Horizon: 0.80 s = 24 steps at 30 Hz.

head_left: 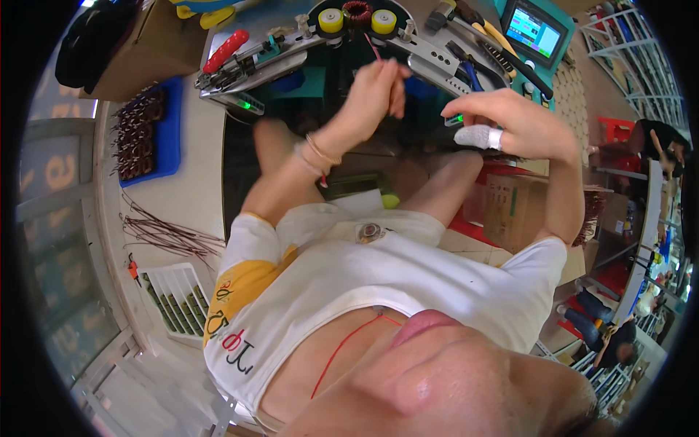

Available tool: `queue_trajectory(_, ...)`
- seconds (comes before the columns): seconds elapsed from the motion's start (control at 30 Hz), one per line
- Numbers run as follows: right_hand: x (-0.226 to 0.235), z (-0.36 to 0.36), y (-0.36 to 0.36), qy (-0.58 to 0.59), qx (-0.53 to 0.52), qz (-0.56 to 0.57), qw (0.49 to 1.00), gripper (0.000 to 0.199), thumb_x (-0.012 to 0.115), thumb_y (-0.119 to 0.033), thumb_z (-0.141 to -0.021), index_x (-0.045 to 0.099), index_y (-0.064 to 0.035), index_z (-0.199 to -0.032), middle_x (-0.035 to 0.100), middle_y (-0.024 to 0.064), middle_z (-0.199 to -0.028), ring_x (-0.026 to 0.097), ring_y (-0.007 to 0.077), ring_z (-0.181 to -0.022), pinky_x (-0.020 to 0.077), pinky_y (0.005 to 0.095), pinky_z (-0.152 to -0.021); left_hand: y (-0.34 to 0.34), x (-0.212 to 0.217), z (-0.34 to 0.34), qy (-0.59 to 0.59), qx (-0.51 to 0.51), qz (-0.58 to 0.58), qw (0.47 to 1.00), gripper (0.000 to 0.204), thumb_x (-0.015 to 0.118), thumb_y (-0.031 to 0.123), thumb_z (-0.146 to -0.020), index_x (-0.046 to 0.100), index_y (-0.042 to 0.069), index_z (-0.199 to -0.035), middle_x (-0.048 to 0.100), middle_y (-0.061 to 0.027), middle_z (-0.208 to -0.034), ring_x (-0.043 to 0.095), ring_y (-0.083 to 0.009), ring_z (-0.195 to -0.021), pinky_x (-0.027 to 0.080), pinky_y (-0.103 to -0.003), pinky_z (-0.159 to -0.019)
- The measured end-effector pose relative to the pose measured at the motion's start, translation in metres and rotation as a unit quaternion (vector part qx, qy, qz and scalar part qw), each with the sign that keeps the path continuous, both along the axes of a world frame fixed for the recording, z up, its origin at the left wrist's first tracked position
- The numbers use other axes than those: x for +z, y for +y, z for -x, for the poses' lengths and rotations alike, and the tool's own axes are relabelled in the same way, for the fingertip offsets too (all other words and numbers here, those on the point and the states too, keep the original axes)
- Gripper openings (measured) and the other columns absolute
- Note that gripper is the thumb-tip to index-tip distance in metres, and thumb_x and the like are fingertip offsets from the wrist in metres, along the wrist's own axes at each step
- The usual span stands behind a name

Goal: Operating a winding machine to wrap copper wire around toroidal cores.

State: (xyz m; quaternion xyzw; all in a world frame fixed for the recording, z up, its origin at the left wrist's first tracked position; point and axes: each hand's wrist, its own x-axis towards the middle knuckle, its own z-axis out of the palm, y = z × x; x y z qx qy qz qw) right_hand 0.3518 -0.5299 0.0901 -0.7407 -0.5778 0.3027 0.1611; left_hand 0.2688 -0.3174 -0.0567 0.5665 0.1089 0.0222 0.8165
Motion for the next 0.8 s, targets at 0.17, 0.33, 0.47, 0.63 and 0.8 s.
queue_trajectory(0.17,0.008,-0.008,0.021,0.0,-0.009,-0.064,0.998,0.028,0.064,-0.018,-0.094,0.063,-0.003,-0.118,0.065,0.0121,-0.086,0.063,0.0244,-0.08,0.0497,0.0348,-0.074,0.093,0.106,-0.076,0.023,-0.031,0.617,0.786,0.023,0.039,0.006,-0.102,0.056,-0.008,-0.111,0.068,-0.0134,-0.095,0.068,-0.0246,-0.091,0.059,-0.037,-0.086)
queue_trajectory(0.33,-0.022,-0.049,0.033,-0.093,-0.067,-0.154,0.981,0.034,0.059,-0.009,-0.092,0.059,-0.0041,-0.125,0.067,0.0099,-0.091,0.063,0.0174,-0.078,0.0502,0.0302,-0.07,0.092,0.076,-0.04,-0.033,-0.112,0.269,0.956,0.023,0.045,0.004,-0.1,0.058,-0.007,-0.116,0.065,-0.0109,-0.091,0.063,-0.0231,-0.083,0.053,-0.035,-0.077)
queue_trajectory(0.47,0.007,-0.034,0.099,-0.047,-0.144,-0.201,0.968,0.06,0.066,-0.029,-0.093,0.045,0.0026,-0.139,0.069,0.0122,-0.085,0.065,0.0177,-0.077,0.0503,0.0321,-0.067,0.097,0.057,-0.011,-0.286,0.231,-0.625,0.689,0.028,0.073,0.014,-0.087,0.062,0.003,-0.111,0.066,-0.0118,-0.097,0.063,-0.0288,-0.096,0.052,-0.041,-0.073)
queue_trajectory(0.63,0.015,-0.041,0.166,-0.052,-0.117,-0.262,0.957,0.018,0.053,-0.008,-0.092,0.059,0.0042,-0.104,0.07,0.0137,-0.075,0.073,0.0225,-0.072,0.0567,0.0339,-0.063,0.093,0.024,-0.038,-0.197,0.231,-0.77,0.56,0.049,0.075,0.049,-0.081,0.065,0.007,-0.105,0.067,-0.0081,-0.096,0.06,-0.0302,-0.095,0.041,-0.044,-0.083)
queue_trajectory(0.8,0.015,-0.097,0.185,0.173,-0.255,-0.169,0.936,0.027,0.04,-0.019,-0.105,0.055,0.0031,-0.107,0.069,0.0214,-0.078,0.07,0.0262,-0.063,0.0595,0.0337,-0.057,0.091,0.016,-0.05,-0.246,0.248,-0.719,0.601,0.045,0.075,0.049,-0.078,0.064,0.007,-0.088,0.067,-0.0083,-0.088,0.06,-0.0289,-0.091,0.041,-0.051,-0.085)
